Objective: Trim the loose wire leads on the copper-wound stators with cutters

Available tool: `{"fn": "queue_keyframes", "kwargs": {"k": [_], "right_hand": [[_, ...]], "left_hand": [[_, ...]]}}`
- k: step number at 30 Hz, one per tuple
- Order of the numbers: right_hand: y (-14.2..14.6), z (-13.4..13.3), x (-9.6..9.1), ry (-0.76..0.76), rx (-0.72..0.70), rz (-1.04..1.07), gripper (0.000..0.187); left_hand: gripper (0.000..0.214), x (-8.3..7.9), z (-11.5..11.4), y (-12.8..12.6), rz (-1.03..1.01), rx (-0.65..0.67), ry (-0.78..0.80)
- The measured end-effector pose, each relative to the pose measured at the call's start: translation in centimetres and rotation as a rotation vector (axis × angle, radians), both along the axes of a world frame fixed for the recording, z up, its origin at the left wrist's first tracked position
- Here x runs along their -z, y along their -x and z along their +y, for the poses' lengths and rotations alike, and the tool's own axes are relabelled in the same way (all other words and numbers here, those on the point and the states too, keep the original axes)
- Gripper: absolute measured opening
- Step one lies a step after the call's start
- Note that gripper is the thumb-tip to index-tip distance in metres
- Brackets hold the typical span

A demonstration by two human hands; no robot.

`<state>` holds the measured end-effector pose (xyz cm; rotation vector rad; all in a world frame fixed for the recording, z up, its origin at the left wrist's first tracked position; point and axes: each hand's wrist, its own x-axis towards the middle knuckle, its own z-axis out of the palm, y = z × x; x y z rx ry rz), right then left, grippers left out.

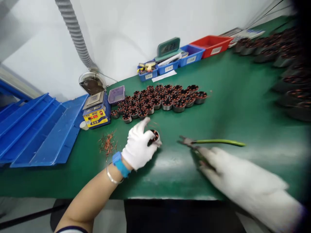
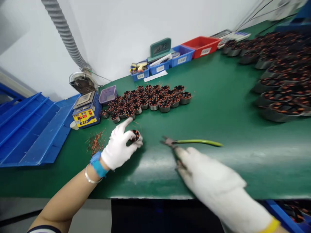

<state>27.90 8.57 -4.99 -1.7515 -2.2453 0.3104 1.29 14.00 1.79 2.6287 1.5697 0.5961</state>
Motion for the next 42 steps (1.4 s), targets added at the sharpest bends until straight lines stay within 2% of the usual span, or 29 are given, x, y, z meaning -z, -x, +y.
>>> {"fn": "queue_keyframes", "kwargs": {"k": [2, 5, 8, 10, 11, 13, 15, 17, 19, 21, 23, 26, 29, 32, 34, 37, 39, 42], "right_hand": [[-1.3, 1.0, -0.3, -0.033, 0.037, -0.059, 0.042], [0.9, 1.7, -2.3, -0.073, -0.023, -0.010, 0.054], [6.0, 1.8, -4.4, 0.155, -0.119, 0.179, 0.052], [8.9, 2.4, -5.1, 0.313, -0.143, 0.257, 0.041], [9.8, 2.8, -5.3, 0.371, -0.168, 0.277, 0.036], [10.6, 3.6, -5.3, 0.439, -0.183, 0.240, 0.027], [10.2, 4.0, -5.0, 0.444, -0.148, 0.102, 0.023], [9.5, 4.0, -4.7, 0.364, -0.056, -0.080, 0.026], [9.2, 3.8, -4.7, 0.263, -0.023, -0.132, 0.034], [9.6, 3.8, -4.9, 0.243, -0.085, -0.012, 0.040], [10.4, 4.1, -5.2, 0.324, -0.180, 0.143, 0.040], [11.2, 4.9, -5.2, 0.403, -0.202, 0.149, 0.032], [10.6, 5.1, -4.7, 0.279, -0.159, 0.004, 0.029], [9.7, 5.0, -4.3, 0.167, -0.206, -0.100, 0.032], [9.6, 4.9, -4.3, 0.165, -0.213, -0.031, 0.035], [10.7, 4.8, -4.8, 0.228, -0.178, 0.196, 0.037], [11.6, 4.5, -4.9, 0.238, -0.206, 0.317, 0.027], [11.7, 3.7, -4.3, 0.132, -0.227, 0.315, 0.023]], "left_hand": [[0.011, 0.0, -3.6, 1.9, 0.029, 0.097, 0.055], [0.020, 1.1, -6.1, 3.4, -0.049, 0.134, 0.024], [0.062, 2.6, -6.1, 3.7, -0.347, -0.010, -0.008], [0.093, 3.0, -5.7, 3.4, -0.503, -0.123, 0.116], [0.099, 3.1, -5.6, 3.2, -0.539, -0.164, 0.210], [0.098, 2.8, -5.5, 2.8, -0.546, -0.213, 0.395], [0.095, 2.4, -5.5, 2.6, -0.535, -0.232, 0.498], [0.097, 2.2, -5.6, 2.6, -0.536, -0.247, 0.532], [0.102, 2.4, -5.5, 2.7, -0.555, -0.258, 0.540], [0.107, 2.7, -5.5, 2.8, -0.581, -0.266, 0.542], [0.109, 3.0, -5.5, 2.9, -0.613, -0.262, 0.560], [0.109, 3.2, -5.6, 3.0, -0.639, -0.246, 0.584], [0.108, 3.3, -5.5, 3.1, -0.644, -0.232, 0.601], [0.110, 3.4, -5.4, 3.2, -0.668, -0.199, 0.635], [0.113, 3.6, -5.3, 3.3, -0.675, -0.178, 0.655], [0.117, 3.7, -5.2, 3.6, -0.659, -0.154, 0.676], [0.116, 3.6, -5.1, 3.6, -0.641, -0.152, 0.666], [0.109, 3.6, -5.0, 3.6, -0.623, -0.157, 0.628]]}}
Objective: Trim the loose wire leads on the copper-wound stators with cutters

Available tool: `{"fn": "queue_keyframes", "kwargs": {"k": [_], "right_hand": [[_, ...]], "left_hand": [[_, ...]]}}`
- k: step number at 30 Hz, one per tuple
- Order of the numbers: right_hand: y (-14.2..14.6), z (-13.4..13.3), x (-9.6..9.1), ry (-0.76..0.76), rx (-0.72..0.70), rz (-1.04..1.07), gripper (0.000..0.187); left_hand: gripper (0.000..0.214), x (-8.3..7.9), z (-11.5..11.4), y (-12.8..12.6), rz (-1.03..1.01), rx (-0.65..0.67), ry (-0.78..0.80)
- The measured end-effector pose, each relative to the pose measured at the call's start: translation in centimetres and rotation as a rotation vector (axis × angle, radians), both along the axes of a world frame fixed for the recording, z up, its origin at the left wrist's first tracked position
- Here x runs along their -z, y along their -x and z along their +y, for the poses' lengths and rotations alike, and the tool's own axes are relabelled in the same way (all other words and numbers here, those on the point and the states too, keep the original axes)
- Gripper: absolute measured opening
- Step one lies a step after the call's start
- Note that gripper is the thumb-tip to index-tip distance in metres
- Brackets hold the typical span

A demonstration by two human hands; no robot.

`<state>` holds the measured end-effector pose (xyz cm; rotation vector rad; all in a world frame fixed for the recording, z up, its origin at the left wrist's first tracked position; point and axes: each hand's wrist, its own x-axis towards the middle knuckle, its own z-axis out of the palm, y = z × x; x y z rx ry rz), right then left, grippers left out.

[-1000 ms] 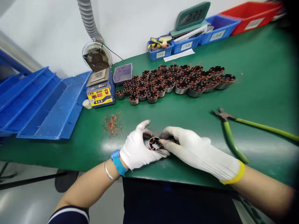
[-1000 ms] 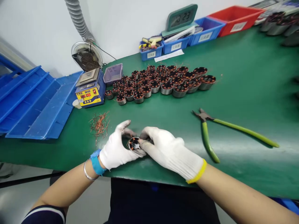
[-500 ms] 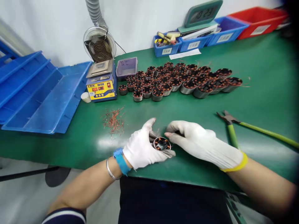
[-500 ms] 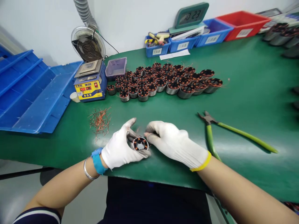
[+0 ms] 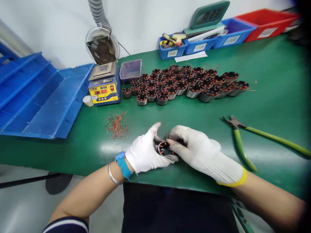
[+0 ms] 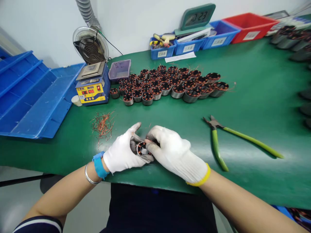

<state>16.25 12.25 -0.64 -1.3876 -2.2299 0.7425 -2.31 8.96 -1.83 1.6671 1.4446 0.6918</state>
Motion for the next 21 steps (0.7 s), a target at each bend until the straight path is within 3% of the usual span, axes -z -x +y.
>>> {"fn": "queue_keyframes", "kwargs": {"k": [6, 10, 12, 14, 18, 21], "right_hand": [[-3.4, -1.9, 1.7, -0.149, 0.023, -0.264, 0.028], [-4.1, -3.5, -0.2, -0.480, 0.068, -0.321, 0.034], [-3.8, -4.2, -1.1, -0.529, 0.082, -0.229, 0.046], [-3.4, -4.2, -1.1, -0.392, 0.048, -0.191, 0.050], [-2.9, -1.9, -0.5, 0.148, -0.125, -0.191, 0.037], [-2.9, -0.2, -0.8, 0.297, -0.151, -0.202, 0.039]], "left_hand": [[0.102, -0.2, 0.0, 0.0, 0.005, 0.049, -0.022], [0.099, -0.4, 0.4, 0.6, 0.030, 0.125, -0.059], [0.097, -0.4, 0.6, 0.9, 0.061, 0.180, -0.082], [0.094, -0.4, 0.8, 1.1, 0.098, 0.226, -0.111], [0.090, -0.9, 1.0, 1.3, 0.134, 0.251, -0.116], [0.064, -1.7, 1.1, 1.2, 0.183, 0.317, -0.146]]}}
